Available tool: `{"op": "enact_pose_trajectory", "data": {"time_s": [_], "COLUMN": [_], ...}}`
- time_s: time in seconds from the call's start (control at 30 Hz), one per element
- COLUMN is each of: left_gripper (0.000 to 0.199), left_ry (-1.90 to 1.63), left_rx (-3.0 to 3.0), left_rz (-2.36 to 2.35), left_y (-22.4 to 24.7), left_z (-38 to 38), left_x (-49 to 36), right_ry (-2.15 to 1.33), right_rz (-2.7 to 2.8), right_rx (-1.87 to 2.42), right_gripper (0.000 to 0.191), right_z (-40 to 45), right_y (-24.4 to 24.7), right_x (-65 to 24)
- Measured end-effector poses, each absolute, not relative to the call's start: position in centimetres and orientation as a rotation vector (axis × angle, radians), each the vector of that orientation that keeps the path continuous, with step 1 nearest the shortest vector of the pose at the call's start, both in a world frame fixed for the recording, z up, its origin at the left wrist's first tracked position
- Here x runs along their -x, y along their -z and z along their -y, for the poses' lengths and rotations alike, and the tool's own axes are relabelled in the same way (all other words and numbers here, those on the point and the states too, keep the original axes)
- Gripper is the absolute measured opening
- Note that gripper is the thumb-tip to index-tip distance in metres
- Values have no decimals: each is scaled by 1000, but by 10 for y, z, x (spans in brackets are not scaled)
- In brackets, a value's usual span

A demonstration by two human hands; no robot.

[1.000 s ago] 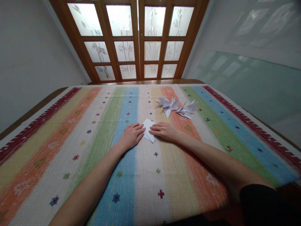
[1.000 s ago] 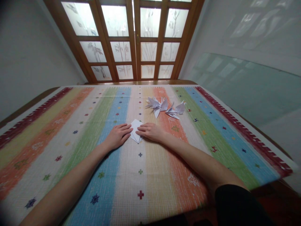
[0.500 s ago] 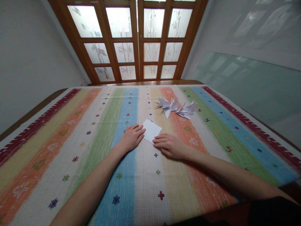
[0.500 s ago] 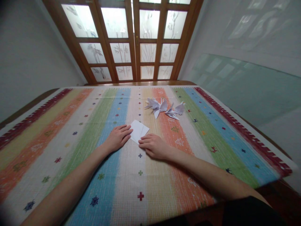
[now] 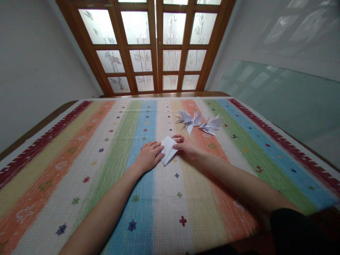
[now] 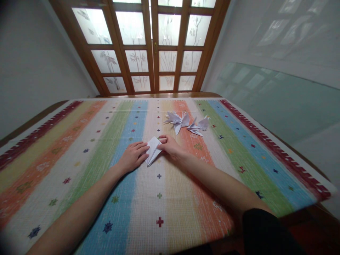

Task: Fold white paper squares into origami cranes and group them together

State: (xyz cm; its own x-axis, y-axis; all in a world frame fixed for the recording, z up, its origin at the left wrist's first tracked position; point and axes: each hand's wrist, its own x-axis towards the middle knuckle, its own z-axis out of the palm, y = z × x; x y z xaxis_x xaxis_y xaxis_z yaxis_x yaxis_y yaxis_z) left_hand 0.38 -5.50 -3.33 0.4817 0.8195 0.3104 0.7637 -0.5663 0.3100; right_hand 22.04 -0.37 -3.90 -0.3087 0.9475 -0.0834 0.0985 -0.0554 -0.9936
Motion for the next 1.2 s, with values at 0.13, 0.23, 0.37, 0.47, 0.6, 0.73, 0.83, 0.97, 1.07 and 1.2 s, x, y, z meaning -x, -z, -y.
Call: {"op": "enact_pose_trajectory", "data": {"time_s": [0.13, 0.23, 0.37, 0.47, 0.6, 0.73, 0.83, 0.97, 1.07, 1.2], "left_gripper": [53, 54, 48, 49, 46, 55, 73, 62, 42, 42], "left_ry": [-742, -877, -1144, -1380, -1491, -1382, -1377, -1343, -1150, -829], "left_rx": [-2508, -2403, -2015, -1614, -1296, -1332, -1450, -1739, -2092, -2409], "left_rz": [-1422, -1545, -1634, -1543, -1426, -1423, -1506, -1548, -1404, -1169], "left_y": [23, 19, 21, 26, 37, 41, 35, 25, 22, 23], "left_z": [67, 74, 68, 57, 50, 52, 54, 55, 57, 59], "left_x": [-18, -27, -22, -17, -20, -22, -15, -3, 2, 5], "right_ry": [-1346, -1329, -1351, -1264, -1359, -1443, -1385, -1309, -1112, -886], "right_rz": [1486, 1562, 1502, 1346, 1257, 1256, 1357, 1706, 2019, 2320], "right_rx": [1183, 1062, 957, 1080, 1088, 1053, 1156, 1216, 1176, 1085], "right_gripper": [48, 50, 48, 55, 55, 43, 45, 43, 39, 47], "right_z": [14, 22, 24, 22, 28, 27, 14, -10, -23, -30], "right_y": [25, 10, 11, 24, 36, 32, 25, 16, 13, 16], "right_x": [-207, -199, -197, -198, -192, -185, -191, -206, -212, -210]}}
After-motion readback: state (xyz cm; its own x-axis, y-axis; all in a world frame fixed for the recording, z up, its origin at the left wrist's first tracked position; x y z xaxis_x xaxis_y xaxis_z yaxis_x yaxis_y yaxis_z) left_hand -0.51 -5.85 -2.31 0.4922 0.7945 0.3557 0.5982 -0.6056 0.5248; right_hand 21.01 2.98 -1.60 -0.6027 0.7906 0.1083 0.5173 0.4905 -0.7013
